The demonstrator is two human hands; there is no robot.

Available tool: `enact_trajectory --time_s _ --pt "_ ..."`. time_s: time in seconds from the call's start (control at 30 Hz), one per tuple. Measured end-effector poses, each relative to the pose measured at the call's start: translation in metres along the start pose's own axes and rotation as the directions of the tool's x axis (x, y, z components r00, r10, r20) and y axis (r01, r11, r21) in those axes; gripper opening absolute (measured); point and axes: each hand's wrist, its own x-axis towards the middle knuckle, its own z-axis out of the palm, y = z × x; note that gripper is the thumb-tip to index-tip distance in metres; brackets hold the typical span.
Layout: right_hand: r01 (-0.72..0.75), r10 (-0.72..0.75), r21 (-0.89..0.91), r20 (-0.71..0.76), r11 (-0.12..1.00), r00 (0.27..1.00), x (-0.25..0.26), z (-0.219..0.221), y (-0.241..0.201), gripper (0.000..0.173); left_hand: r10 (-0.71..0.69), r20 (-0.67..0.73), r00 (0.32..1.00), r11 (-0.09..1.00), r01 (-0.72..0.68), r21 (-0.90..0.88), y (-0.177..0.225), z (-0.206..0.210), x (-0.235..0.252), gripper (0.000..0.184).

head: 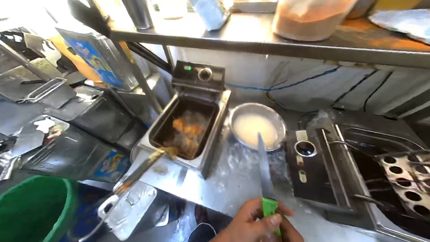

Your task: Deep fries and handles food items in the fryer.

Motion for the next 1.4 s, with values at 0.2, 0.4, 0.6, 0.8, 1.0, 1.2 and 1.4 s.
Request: enact_trajectory --time_s 0.2,0.4,0.6,0.8,1.0,1.2,1.4 --pt "0.061 -0.042 -0.503 0.049 0.862 0.998 0.079 0.058 -0.049 0.031 0.002 -0.117 0.993 1.0 0.0 0.017 0.047 -0.089 -0.048 0.05" --pt "0.301 -0.231 -0.936 0.256 0.184 0.939 0.152 0.126 -0.052 0.031 -0.18 -0.578 0.796 0.98 0.094 -0.175 0.073 -0.153 -0.134 0.028" --pt "0.106 0.335 -0.994 0.087 -0.038 0.938 0.221 0.173 -0.087 0.03 -0.114 -0.702 0.703 0.946 -0.139 -0.292 0.137 -0.182 -0.185 0.067" --pt "0.143 -0.028 -0.984 0.147 -0.107 0.989 0.221 0.143 -0.108 0.022 -0.026 -0.421 0.907 0.98 -0.061 -0.192 0.166 -0.178 -0.174 0.048" --pt "0.152 0.146 -0.987 0.143 -0.053 0.979 0.223 0.169 -0.113 0.024 -0.005 -0.354 0.935 0.978 -0.07 -0.198 0.161 -0.184 -0.172 0.045" --pt "0.197 0.366 -0.98 0.187 0.01 0.912 0.255 0.208 -0.094 0.028 0.04 -0.328 0.944 0.985 -0.093 -0.148 0.158 -0.191 -0.171 0.044" --pt "0.062 0.118 -0.998 0.059 -0.017 0.991 0.244 0.178 -0.109 0.025 0.033 -0.361 0.932 0.988 -0.084 -0.127 0.159 -0.194 -0.178 0.048"
